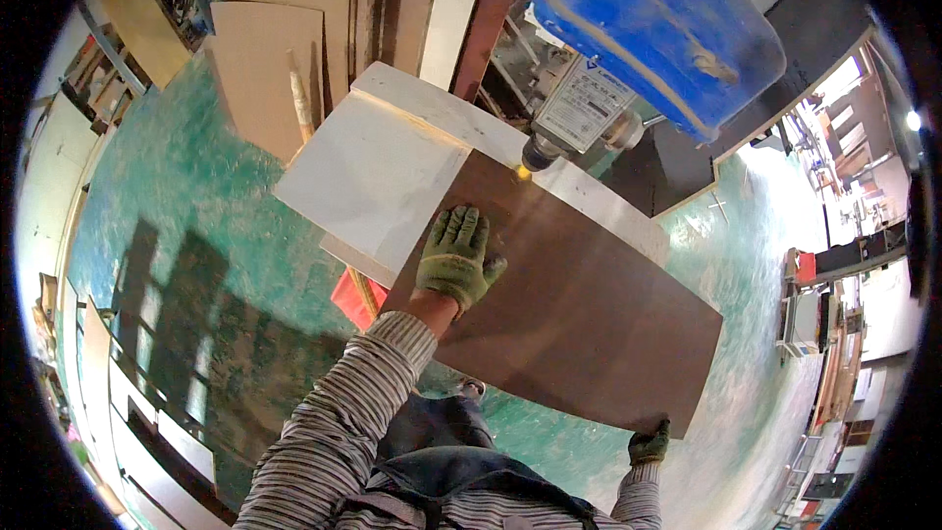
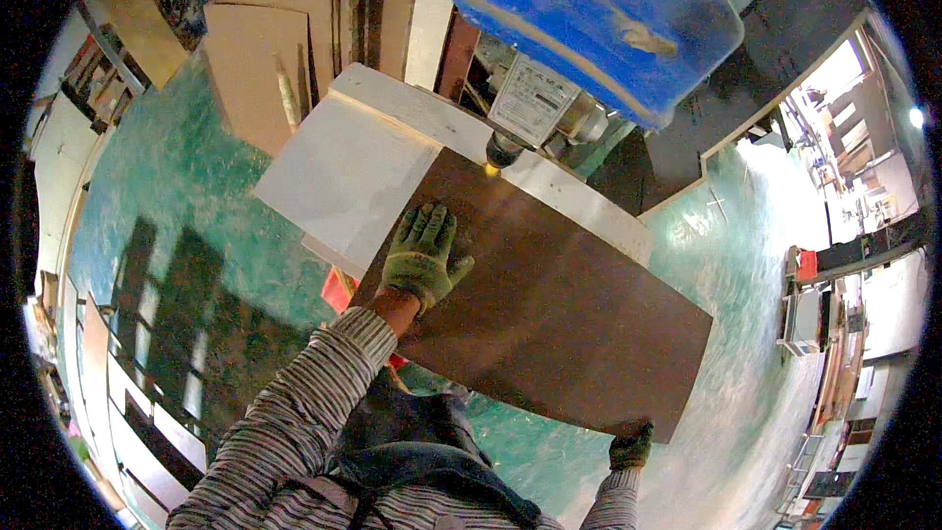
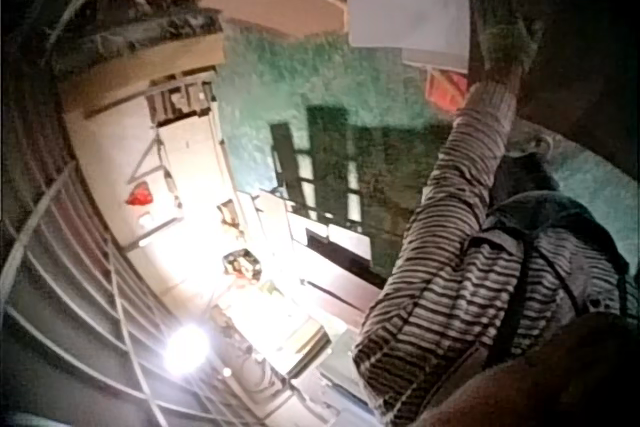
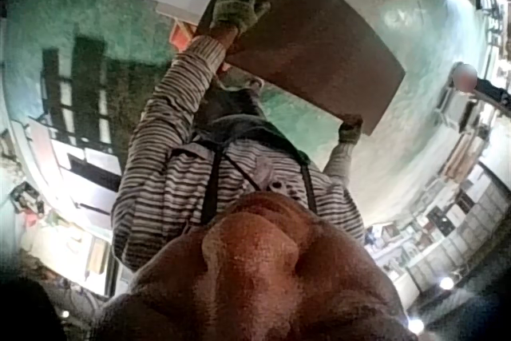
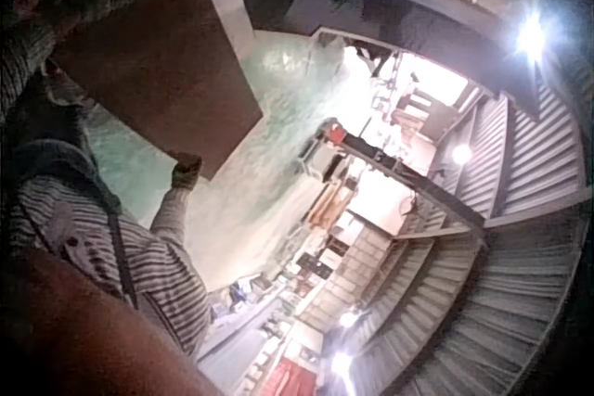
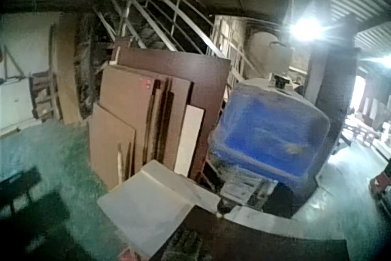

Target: The person uses a drill press to create holes in rectangular brown wood panels. They repeatedly position the panels under the drill, operate the machine, and then move the finished pieces to a nearby table. The person handles the panels with gloved hands throughout the process.

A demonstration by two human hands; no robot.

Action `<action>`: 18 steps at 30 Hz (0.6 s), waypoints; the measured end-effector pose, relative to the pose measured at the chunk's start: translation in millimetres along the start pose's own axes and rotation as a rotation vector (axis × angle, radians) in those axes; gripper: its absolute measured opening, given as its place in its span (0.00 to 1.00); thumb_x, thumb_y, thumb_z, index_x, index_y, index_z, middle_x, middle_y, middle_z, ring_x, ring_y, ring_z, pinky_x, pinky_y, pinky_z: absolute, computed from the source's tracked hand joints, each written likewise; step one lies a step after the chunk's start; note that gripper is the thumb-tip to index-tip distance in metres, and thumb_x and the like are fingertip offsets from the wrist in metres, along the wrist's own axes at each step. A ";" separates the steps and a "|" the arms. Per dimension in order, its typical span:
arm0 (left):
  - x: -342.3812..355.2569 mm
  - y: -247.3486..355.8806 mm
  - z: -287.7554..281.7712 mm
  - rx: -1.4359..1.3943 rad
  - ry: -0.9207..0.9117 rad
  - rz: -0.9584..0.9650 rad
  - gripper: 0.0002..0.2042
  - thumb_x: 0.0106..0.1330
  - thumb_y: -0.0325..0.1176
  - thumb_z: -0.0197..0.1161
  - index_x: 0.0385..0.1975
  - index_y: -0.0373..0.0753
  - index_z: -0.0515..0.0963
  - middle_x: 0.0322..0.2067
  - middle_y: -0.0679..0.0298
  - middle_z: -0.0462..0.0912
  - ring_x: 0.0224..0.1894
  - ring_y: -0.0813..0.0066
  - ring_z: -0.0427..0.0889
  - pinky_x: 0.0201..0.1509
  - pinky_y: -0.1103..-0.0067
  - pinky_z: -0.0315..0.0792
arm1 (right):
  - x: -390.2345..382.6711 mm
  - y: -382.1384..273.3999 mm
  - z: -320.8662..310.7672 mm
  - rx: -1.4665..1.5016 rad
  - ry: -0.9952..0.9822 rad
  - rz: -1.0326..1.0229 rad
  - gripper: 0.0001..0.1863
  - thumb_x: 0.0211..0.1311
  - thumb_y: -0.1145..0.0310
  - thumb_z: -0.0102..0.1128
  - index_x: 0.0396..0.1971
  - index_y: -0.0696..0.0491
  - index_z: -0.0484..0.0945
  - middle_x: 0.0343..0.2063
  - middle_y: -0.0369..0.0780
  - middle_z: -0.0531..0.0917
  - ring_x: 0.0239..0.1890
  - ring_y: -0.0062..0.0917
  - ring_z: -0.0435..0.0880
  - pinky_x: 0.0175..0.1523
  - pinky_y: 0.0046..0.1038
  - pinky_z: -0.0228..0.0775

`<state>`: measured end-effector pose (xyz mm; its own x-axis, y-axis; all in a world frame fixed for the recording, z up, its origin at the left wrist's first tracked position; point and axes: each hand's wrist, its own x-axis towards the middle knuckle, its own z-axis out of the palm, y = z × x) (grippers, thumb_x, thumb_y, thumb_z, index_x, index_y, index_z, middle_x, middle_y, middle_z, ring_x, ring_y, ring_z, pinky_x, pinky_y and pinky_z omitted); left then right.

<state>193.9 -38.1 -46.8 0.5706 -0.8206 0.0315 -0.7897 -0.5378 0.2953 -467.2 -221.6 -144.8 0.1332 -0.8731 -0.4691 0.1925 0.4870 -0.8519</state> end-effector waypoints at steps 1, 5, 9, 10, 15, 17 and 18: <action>0.2 0.2 -0.3 0.013 0.002 0.000 0.41 0.71 0.62 0.47 0.74 0.36 0.58 0.76 0.53 0.53 0.79 0.56 0.47 0.82 0.61 0.38 | -0.2 0.6 -0.9 0.117 -0.060 0.033 0.18 0.70 0.51 0.59 0.49 0.46 0.83 0.49 0.33 0.86 0.50 0.26 0.83 0.56 0.32 0.78; 0.5 1.6 -0.9 0.032 -0.018 -0.007 0.40 0.72 0.62 0.46 0.74 0.37 0.58 0.77 0.54 0.52 0.79 0.57 0.47 0.82 0.61 0.37 | -11.1 -23.5 14.5 0.136 0.085 0.179 0.23 0.69 0.49 0.61 0.55 0.48 0.80 0.52 0.36 0.85 0.52 0.29 0.82 0.57 0.35 0.76; -0.9 2.7 -0.5 0.055 -0.025 0.002 0.40 0.72 0.62 0.45 0.74 0.37 0.58 0.77 0.54 0.52 0.79 0.58 0.48 0.82 0.62 0.38 | -20.7 -98.4 100.6 -0.143 0.395 -0.077 0.37 0.69 0.51 0.60 0.68 0.60 0.64 0.52 0.46 0.81 0.57 0.33 0.77 0.58 0.40 0.72; -2.3 2.8 -0.5 0.048 0.006 0.007 0.39 0.72 0.62 0.45 0.74 0.37 0.58 0.77 0.54 0.52 0.79 0.57 0.48 0.82 0.62 0.38 | -14.4 -120.3 143.0 -0.028 0.198 -0.244 0.36 0.70 0.55 0.59 0.68 0.63 0.63 0.56 0.48 0.78 0.60 0.34 0.75 0.60 0.39 0.70; -3.4 2.7 -0.7 -0.018 0.119 0.033 0.38 0.68 0.57 0.57 0.71 0.35 0.63 0.73 0.51 0.60 0.77 0.56 0.54 0.81 0.61 0.43 | 12.7 -234.3 408.0 -0.826 -0.097 -1.106 0.25 0.72 0.68 0.56 0.65 0.63 0.68 0.65 0.47 0.73 0.65 0.35 0.73 0.69 0.33 0.66; -3.5 2.7 -0.4 -0.003 0.074 0.023 0.38 0.70 0.59 0.52 0.71 0.35 0.63 0.74 0.51 0.58 0.77 0.55 0.53 0.81 0.62 0.42 | 17.9 -265.1 504.6 -0.853 -0.300 -1.339 0.22 0.73 0.70 0.55 0.63 0.62 0.71 0.64 0.47 0.74 0.64 0.35 0.74 0.69 0.33 0.67; -3.4 2.6 -0.2 0.009 0.057 0.014 0.38 0.71 0.59 0.50 0.71 0.35 0.63 0.75 0.52 0.57 0.78 0.55 0.52 0.81 0.62 0.41 | 22.3 -275.1 550.6 -0.864 -0.353 -1.389 0.21 0.73 0.68 0.55 0.61 0.61 0.72 0.62 0.46 0.74 0.62 0.34 0.74 0.66 0.32 0.67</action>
<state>189.9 -36.7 -46.0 0.5711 -0.8159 0.0905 -0.7997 -0.5281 0.2856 18.1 -362.3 207.4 0.5530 -0.4947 0.6704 -0.1955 -0.8593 -0.4727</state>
